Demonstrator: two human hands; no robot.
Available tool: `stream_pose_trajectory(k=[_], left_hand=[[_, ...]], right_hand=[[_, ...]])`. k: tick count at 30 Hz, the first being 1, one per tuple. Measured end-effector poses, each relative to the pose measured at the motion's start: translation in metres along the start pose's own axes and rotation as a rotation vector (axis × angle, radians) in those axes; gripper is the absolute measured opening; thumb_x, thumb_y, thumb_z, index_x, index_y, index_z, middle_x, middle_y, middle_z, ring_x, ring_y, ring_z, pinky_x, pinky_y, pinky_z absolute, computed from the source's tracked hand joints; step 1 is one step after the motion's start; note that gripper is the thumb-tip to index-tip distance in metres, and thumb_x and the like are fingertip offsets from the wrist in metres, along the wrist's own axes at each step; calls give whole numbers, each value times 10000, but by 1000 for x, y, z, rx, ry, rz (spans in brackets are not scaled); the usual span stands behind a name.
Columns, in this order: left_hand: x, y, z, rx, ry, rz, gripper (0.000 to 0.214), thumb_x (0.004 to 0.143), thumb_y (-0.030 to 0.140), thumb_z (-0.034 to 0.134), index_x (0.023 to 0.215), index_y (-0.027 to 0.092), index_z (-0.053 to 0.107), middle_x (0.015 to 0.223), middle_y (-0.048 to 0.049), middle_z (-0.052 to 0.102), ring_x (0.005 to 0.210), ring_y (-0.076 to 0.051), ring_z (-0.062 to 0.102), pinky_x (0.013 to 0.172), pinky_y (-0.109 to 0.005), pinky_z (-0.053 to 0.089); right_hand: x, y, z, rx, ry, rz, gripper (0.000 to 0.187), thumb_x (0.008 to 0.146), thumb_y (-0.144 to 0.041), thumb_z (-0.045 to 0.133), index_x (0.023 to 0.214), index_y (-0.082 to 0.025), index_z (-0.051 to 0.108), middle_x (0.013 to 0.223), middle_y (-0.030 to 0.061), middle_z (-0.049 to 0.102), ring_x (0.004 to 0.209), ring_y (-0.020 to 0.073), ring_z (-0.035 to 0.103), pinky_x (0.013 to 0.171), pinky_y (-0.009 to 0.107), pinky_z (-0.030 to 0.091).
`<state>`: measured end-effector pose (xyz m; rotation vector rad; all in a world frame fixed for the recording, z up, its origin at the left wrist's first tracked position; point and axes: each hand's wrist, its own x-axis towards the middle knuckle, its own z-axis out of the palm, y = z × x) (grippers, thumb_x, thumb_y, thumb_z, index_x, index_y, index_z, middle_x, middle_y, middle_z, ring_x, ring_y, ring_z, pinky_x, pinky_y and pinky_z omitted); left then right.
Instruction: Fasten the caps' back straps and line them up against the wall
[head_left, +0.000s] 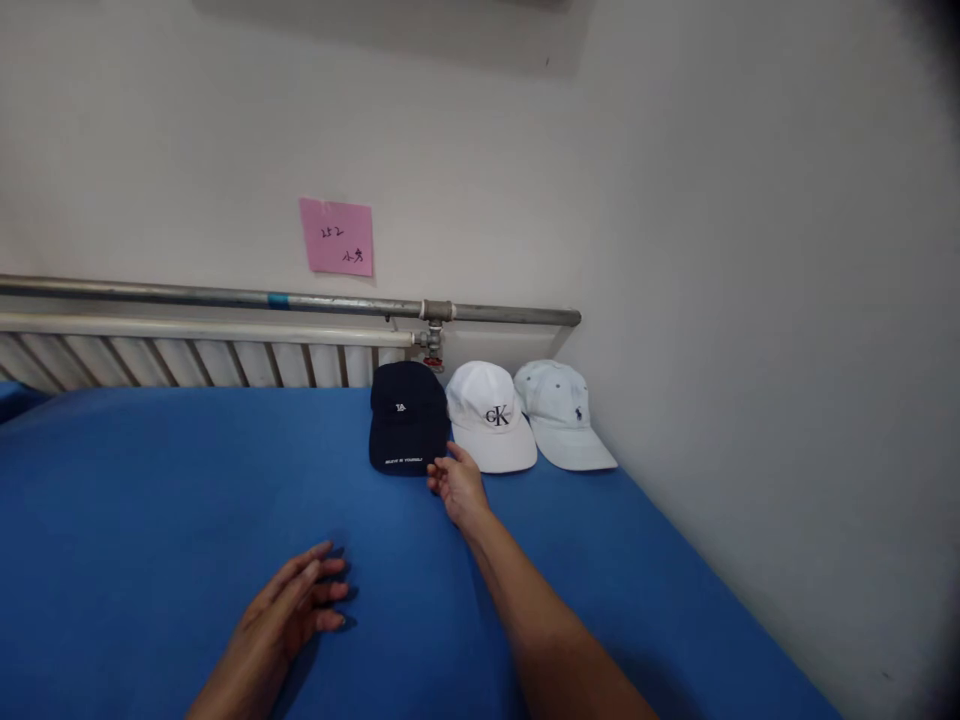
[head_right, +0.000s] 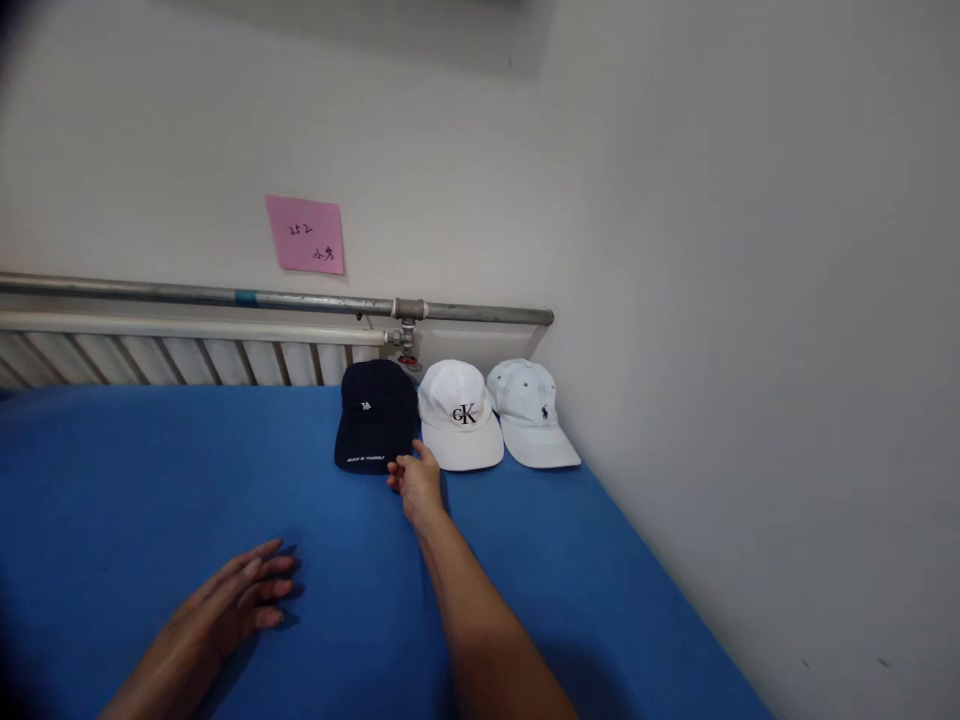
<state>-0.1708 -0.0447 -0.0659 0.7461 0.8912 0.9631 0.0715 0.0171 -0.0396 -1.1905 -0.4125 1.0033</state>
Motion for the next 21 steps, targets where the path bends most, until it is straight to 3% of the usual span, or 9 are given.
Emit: stream_pose_trajectory(k=[3,7,12,16,19,21], left_hand=[[0,0,0,14,-12,12,555,625,417,836,1079,147,665,1046,-113,688,856,-236,654,656,-309,561],[0,1,0,22,-19,14,506,646,387,825,1060,143,668,1030,-115,683,842,-234,657,651,-311,561],[-5,5,5,66,-5,20,475,671,352,807,1065,132,661,1006,-118,678,819,-228,658,649,-313,562],[-6,5,7,99,1,15,473,672,336,803,1065,116,660,990,-123,676,802,-223,656,654,-315,562],[-3,1,6,125,-26,29,468,689,360,795,1070,123,660,982,-116,674,795,-206,653,650,-297,556],[-2,-1,5,130,-40,41,477,682,381,802,1063,130,663,978,-112,674,785,-196,650,637,-284,551]], right_hand=[[-4,1,-4,-120,26,-70,654,656,-71,530,1292,-199,449,915,43,623,550,104,579,383,189,358],[-10,2,-7,-279,25,-130,654,643,-72,513,1280,-216,488,1215,96,580,505,72,548,379,209,350],[-10,6,-7,-466,-23,-182,652,668,-84,534,1305,-215,499,998,64,679,399,68,481,407,235,380],[-5,7,-11,-629,-58,-259,592,701,-96,515,1281,-217,531,865,30,673,390,76,472,401,230,387],[-7,6,-14,-771,-77,-389,548,732,-91,489,1265,-206,543,998,71,651,551,121,580,503,257,475],[-14,6,-13,-868,-112,-523,520,749,-68,464,1246,-190,558,1194,117,582,864,190,637,719,322,530]])
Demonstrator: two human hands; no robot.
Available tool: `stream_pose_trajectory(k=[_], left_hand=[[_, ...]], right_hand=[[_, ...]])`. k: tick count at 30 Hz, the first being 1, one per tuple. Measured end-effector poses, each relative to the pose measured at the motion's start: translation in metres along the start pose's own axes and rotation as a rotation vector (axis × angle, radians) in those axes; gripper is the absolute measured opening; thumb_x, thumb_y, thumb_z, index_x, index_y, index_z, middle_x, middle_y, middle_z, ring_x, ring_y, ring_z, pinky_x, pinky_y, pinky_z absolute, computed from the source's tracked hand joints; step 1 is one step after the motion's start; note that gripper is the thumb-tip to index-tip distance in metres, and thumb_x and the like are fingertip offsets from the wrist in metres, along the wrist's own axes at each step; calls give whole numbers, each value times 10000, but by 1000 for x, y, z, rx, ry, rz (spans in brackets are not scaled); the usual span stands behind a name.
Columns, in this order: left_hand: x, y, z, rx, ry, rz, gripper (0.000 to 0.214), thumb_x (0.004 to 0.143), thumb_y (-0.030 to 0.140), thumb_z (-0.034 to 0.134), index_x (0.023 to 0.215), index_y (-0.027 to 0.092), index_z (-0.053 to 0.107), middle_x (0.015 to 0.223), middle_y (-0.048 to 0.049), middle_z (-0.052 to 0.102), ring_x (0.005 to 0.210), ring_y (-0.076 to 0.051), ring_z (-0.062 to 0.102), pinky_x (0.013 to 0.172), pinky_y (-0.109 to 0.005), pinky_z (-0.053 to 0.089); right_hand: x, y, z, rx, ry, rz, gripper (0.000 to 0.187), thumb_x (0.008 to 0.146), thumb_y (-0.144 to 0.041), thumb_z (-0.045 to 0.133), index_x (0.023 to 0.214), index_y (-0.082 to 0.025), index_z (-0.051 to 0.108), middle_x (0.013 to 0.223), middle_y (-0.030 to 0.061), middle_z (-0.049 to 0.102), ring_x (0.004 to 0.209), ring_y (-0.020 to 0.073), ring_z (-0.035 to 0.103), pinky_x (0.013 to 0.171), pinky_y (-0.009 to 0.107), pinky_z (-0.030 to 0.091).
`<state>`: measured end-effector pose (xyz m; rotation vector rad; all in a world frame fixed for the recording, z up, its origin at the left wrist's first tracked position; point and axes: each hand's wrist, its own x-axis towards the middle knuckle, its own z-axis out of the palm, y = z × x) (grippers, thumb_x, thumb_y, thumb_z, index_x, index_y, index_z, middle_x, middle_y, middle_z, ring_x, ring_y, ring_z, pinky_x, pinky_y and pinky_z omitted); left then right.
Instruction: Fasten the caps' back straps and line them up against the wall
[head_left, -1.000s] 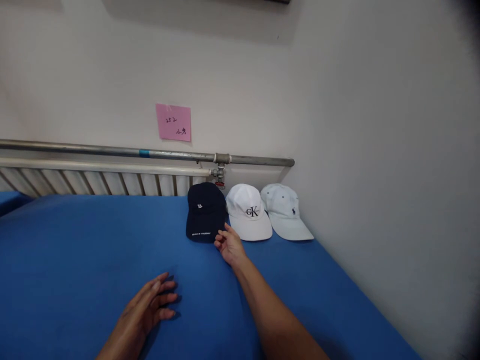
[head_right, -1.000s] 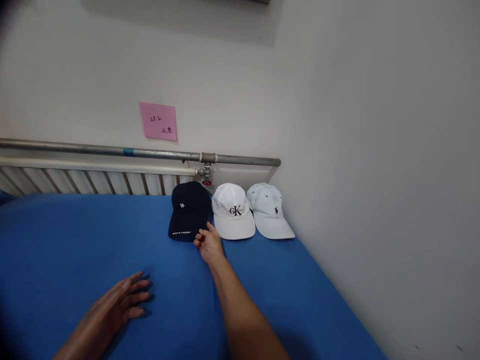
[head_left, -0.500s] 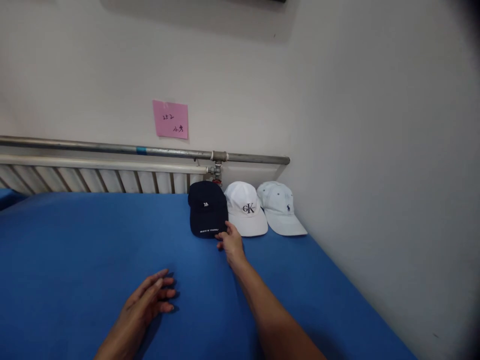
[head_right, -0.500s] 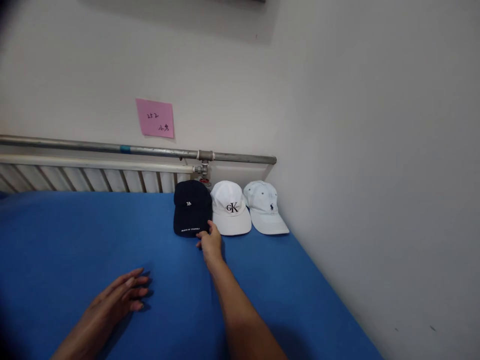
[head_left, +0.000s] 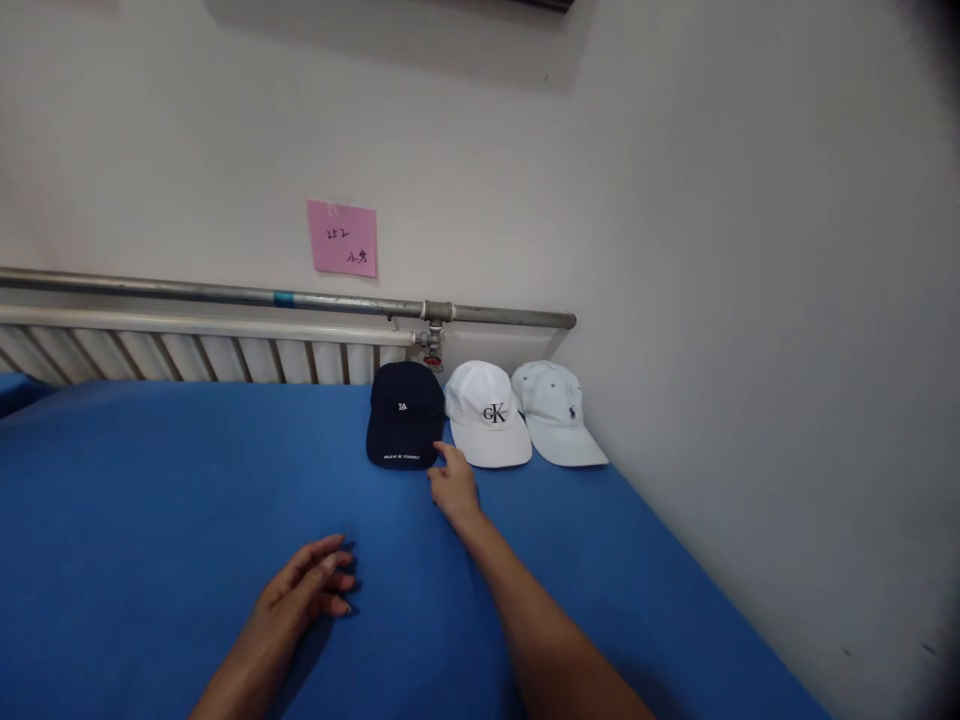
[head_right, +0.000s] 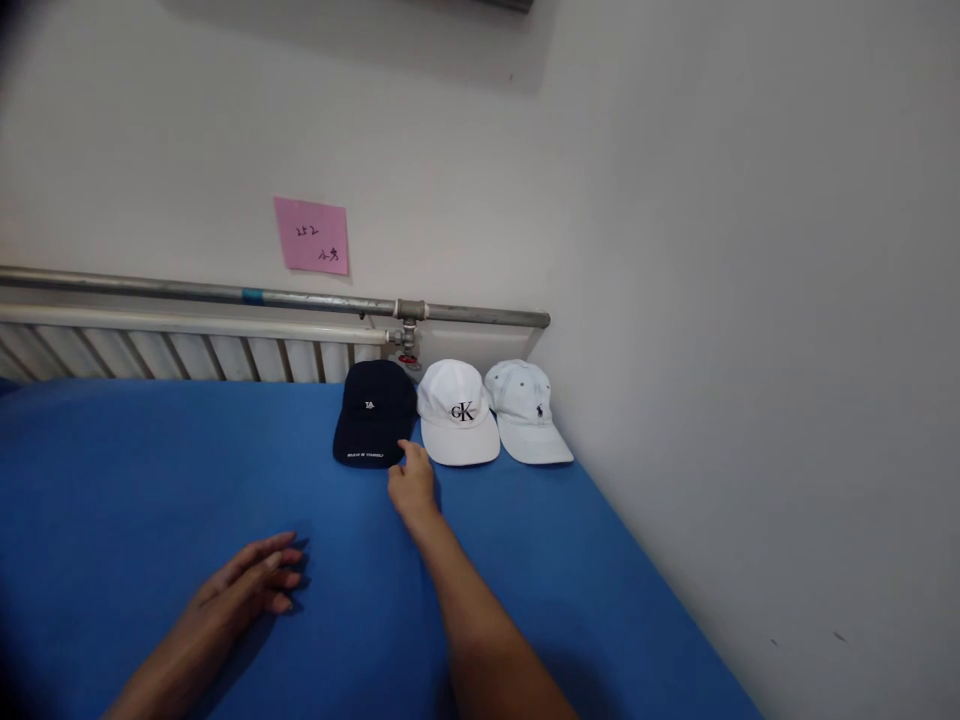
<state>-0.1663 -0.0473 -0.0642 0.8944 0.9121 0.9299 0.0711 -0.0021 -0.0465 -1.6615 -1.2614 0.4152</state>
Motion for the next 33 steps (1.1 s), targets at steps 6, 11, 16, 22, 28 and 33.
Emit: stream_pose_trajectory(k=[6,11,16,22,28,33], left_hand=[[0,1,1,4,22,-11,572,577,423,859,1026,124,668,949,-109,676,771,-203,648,629,-293,553],[1,1,0,14,8,1,531,586,408,856,1007,137,679,941,-103,677,753,-190,642,616,-284,547],[2,1,0,28,4,-2,523,600,413,848,1011,136,681,932,-93,669,730,-182,635,628,-289,545],[0,0,-1,49,-15,0,465,691,395,795,1054,136,665,954,-97,666,727,-168,639,655,-282,540],[1,2,1,9,-23,-2,329,787,269,721,1064,115,632,926,-90,656,695,-145,639,617,-257,545],[2,10,5,-143,67,11,160,792,84,641,951,92,623,846,-91,643,616,-155,634,466,-249,523]], right_hand=[[-33,-25,23,-258,-265,-403,404,804,-95,521,1165,-244,626,1253,62,570,1107,188,558,960,318,444],[-31,-24,33,-469,-277,-413,286,857,-129,500,1101,-151,648,1053,118,638,985,234,568,899,365,446],[-23,-18,19,-595,-186,-334,258,876,-149,496,1081,-125,651,1075,147,624,991,256,560,866,360,440],[-23,-17,14,-661,-114,-281,267,870,-146,496,1093,-151,643,1099,124,629,992,241,578,836,336,454],[-21,-5,14,-732,-83,-324,225,847,-122,521,1008,-168,671,1021,99,666,949,228,588,838,318,449],[-29,-5,9,-695,-122,-437,260,839,-83,465,970,-129,685,1018,143,677,929,256,588,875,378,450]])
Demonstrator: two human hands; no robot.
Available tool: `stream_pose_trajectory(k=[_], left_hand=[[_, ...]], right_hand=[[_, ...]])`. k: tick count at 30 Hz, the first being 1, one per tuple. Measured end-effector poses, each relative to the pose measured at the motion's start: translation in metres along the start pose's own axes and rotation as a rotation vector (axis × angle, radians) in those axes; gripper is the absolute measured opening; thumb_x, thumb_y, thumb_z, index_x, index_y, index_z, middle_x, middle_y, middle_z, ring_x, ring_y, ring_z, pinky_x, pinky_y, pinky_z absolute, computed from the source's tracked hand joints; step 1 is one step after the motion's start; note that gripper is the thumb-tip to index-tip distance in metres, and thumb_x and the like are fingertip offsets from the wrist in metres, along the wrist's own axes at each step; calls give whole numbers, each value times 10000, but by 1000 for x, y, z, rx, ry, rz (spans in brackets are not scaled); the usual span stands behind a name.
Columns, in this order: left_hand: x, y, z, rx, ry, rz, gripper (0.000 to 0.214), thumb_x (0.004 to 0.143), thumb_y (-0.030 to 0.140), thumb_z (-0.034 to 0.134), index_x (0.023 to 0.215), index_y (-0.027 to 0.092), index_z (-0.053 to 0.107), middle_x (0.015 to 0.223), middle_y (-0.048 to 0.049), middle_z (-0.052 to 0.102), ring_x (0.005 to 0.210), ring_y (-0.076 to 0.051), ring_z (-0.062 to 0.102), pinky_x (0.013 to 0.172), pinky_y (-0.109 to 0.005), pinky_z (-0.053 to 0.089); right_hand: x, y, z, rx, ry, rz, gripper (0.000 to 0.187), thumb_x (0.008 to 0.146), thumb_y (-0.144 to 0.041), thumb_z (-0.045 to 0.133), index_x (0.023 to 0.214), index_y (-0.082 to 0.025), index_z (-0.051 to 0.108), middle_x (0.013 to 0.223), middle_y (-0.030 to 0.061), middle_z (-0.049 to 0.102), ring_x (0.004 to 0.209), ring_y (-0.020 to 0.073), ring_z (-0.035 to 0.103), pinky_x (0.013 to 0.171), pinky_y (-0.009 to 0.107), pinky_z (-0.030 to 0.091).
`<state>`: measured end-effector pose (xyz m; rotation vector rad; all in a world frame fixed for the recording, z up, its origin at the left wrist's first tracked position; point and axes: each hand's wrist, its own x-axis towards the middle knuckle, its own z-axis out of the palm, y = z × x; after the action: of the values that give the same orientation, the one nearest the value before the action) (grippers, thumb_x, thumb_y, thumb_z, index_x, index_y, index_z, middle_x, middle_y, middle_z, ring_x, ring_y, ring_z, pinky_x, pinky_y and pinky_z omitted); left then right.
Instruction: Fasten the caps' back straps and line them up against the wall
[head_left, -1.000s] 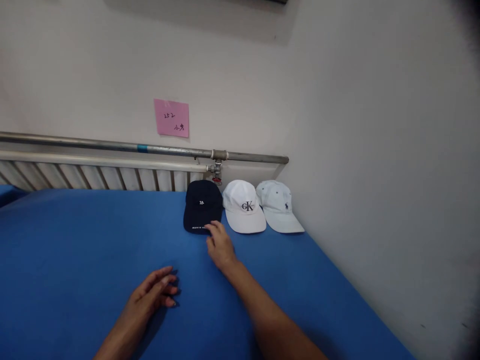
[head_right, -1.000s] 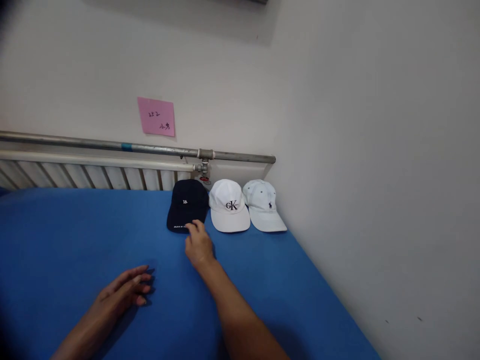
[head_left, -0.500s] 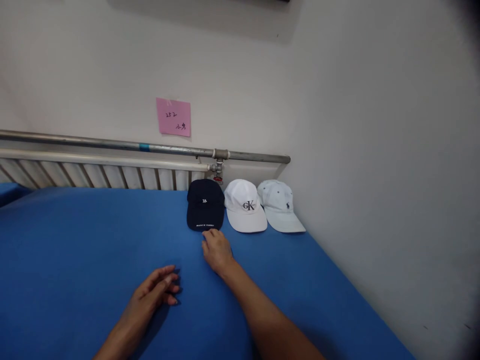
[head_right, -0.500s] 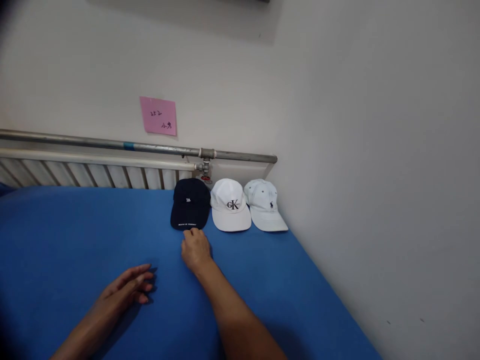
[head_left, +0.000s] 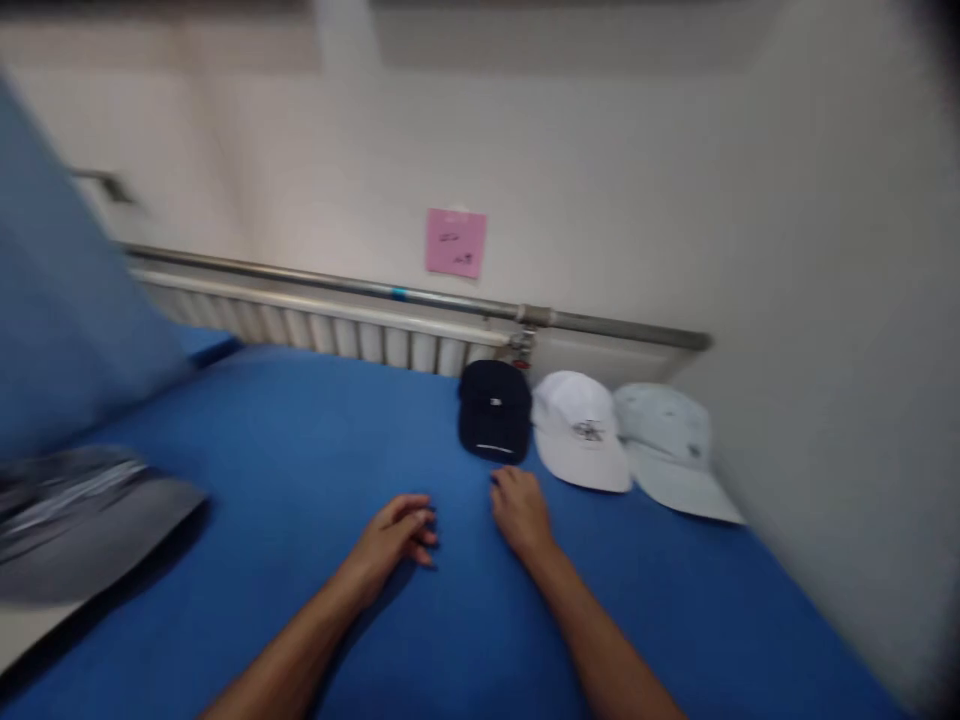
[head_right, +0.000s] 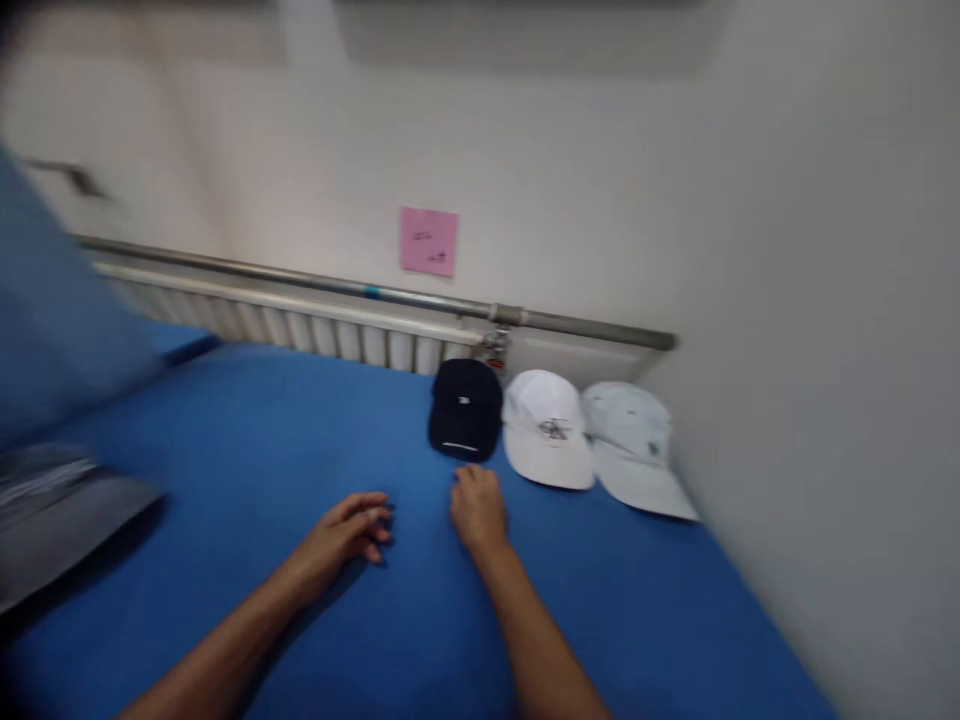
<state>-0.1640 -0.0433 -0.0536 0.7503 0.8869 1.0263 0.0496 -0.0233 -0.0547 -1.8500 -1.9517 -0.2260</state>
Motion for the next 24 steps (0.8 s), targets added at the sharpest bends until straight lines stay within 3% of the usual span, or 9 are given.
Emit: stream_pose_trajectory(k=[3,6,12,15,20,24], left_hand=[[5,10,-15,-74,126,56,146,785,43,613,924,85,624,818,-97,649,575,-156,636,445,-251,516],[0,20,-46,-170,298,146,154,792,34,588,936,87,604,802,-93,649,558,-148,633,449,-241,512],[-45,36,-118,-416,696,377,16,887,145,537,889,157,527,834,-59,630,662,-135,658,598,-257,560],[-65,46,-144,-508,832,451,109,932,177,466,826,175,492,847,-44,625,692,-118,662,659,-257,562],[-76,57,-161,-531,919,510,248,964,257,433,748,161,510,756,-30,626,695,-120,662,690,-266,554],[-71,70,-165,-404,939,509,253,966,300,464,812,129,568,736,-14,620,678,-135,642,674,-318,555]], right_hand=[[2,1,-1,67,11,-61,287,847,-134,419,951,-105,685,985,177,679,906,294,593,854,444,459],[6,3,2,121,29,-92,308,842,-189,400,912,-107,689,953,186,682,871,315,599,839,484,463],[5,12,8,92,33,-86,322,834,-253,409,908,-148,704,937,131,696,858,289,620,821,438,490],[6,15,11,76,23,-81,326,832,-245,409,919,-153,710,955,124,699,868,284,623,834,431,489],[6,16,13,125,28,-63,316,815,-229,419,905,-152,712,964,133,699,863,288,614,824,434,485],[1,12,6,314,60,-33,264,764,-227,441,813,-173,694,899,141,684,832,302,590,845,486,458]])
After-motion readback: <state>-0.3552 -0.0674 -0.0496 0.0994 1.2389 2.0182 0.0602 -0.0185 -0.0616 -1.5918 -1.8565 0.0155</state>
